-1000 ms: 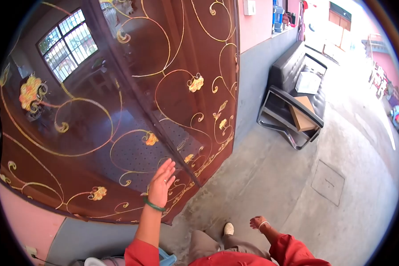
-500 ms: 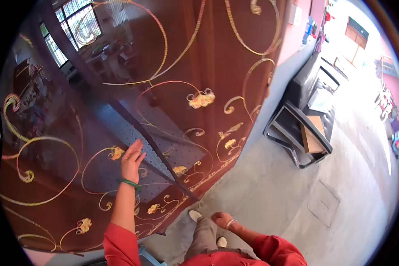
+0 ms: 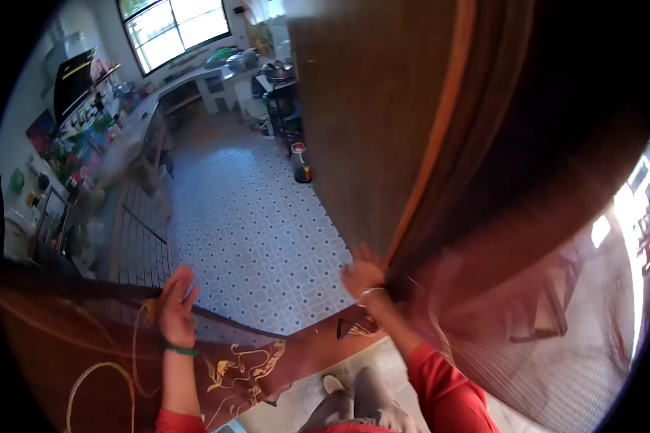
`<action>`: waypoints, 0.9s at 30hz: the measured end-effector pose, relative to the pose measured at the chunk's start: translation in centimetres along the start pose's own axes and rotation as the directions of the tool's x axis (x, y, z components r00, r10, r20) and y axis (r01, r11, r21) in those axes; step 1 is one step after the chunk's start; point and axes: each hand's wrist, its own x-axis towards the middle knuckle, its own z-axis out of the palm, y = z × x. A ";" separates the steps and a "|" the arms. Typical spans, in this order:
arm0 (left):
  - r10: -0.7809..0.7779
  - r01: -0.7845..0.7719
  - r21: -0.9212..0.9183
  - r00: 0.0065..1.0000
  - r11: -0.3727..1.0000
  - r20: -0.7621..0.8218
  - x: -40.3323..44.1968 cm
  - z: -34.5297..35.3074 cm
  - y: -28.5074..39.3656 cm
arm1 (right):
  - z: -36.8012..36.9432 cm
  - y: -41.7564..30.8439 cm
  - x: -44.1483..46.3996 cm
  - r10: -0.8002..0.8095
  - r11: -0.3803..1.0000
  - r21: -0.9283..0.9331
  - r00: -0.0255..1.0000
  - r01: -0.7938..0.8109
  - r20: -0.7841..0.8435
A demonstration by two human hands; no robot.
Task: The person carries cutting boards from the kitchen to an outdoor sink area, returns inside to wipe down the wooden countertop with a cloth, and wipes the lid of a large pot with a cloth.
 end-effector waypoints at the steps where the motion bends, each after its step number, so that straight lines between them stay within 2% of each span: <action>1: 0.006 -0.006 0.000 1.000 1.000 -0.009 0.3 0.2 0.0 | -2.0 2.2 1.8 0.115 0.993 -0.063 0.954 -0.102 0.277; 2: 0.008 -0.010 -0.039 0.999 0.999 -0.035 -0.2 0.6 0.2 | -0.8 6.8 2.6 0.082 0.996 0.004 0.894 -0.094 0.441; 3: 0.007 -0.011 -0.057 0.998 0.998 -0.064 0.0 0.7 0.4 | 0.1 10.3 3.0 0.043 0.987 0.114 0.876 -0.111 0.481; 4: 0.005 -0.011 -0.066 0.996 0.998 -0.092 0.0 0.9 0.3 | -0.4 11.7 3.0 0.072 0.903 0.304 0.806 -0.302 0.587; 5: -0.022 0.012 -0.062 0.989 0.998 -0.147 0.1 1.1 0.4 | 0.6 13.9 3.0 0.029 0.912 0.321 0.822 -0.254 0.569; 6: -0.041 0.030 -0.060 0.979 0.998 -0.197 0.2 1.3 0.6 | 2.3 16.5 2.7 0.034 0.970 0.186 0.850 -0.154 0.525; 7: -0.019 0.018 -0.007 0.971 1.000 -0.238 0.4 1.5 0.6 | 2.3 17.0 2.8 0.080 0.991 0.037 0.799 -0.126 0.596; 8: 0.002 0.011 0.043 0.960 0.999 -0.280 0.3 1.6 0.5 | 3.1 17.6 3.0 0.200 0.977 -0.094 0.680 -0.189 0.706; 10: -0.037 0.093 0.142 0.935 0.986 -0.353 -1.4 2.2 0.4 | 3.9 17.9 2.6 0.071 0.997 -0.049 0.633 -0.053 0.771; 11: -0.038 0.073 0.077 0.923 0.994 -0.384 -0.5 3.4 -0.4 | 6.1 18.1 3.7 0.038 0.999 -0.027 0.641 -0.027 0.767; 12: -0.045 0.056 0.014 0.910 0.998 -0.413 0.5 4.7 -1.1 | 8.1 18.2 4.5 0.122 0.874 0.280 0.738 -0.396 0.664; 13: -0.092 0.084 -0.038 0.914 0.996 -0.395 1.4 5.7 -2.0 | 9.5 18.4 4.9 0.266 0.532 0.559 0.752 -0.636 0.603; 14: -0.140 0.115 -0.089 0.916 0.989 -0.376 2.4 6.2 -3.0 | 10.7 18.4 6.0 0.247 0.530 0.557 0.744 -0.640 0.621; 16: -0.139 0.122 -0.071 0.924 0.990 -0.355 3.9 5.9 -6.6 | 13.5 18.1 10.2 0.431 0.352 0.485 0.599 -0.800 0.675; 17: -0.160 0.138 -0.084 0.912 0.987 -0.378 5.4 7.4 -6.7 | 14.6 17.8 12.3 0.420 0.265 0.452 0.524 -0.851 0.740; 18: -0.185 0.159 -0.098 0.899 0.983 -0.398 6.6 8.5 -6.6 | 15.7 17.6 14.4 0.395 0.276 0.460 0.536 -0.844 0.746; 20: -0.215 0.188 -0.107 0.894 0.976 -0.394 9.1 9.1 -6.7 | 15.8 14.9 18.2 0.398 0.180 0.404 0.442 -0.897 0.804; 21: -0.263 0.234 -0.122 0.890 0.964 -0.372 10.2 9.3 -6.8 | 16.5 14.0 19.7 0.385 0.183 0.451 0.485 -0.874 0.785; 25: -0.191 0.197 -0.022 0.911 0.980 -0.366 15.1 9.3 -7.0 | 20.5 13.1 24.4 0.338 0.184 0.442 0.479 -0.878 0.811; 27: -0.224 0.227 -0.033 0.906 0.973 -0.359 17.9 8.7 -7.9 | 21.2 12.7 25.7 0.328 0.079 0.448 0.448 -0.891 0.832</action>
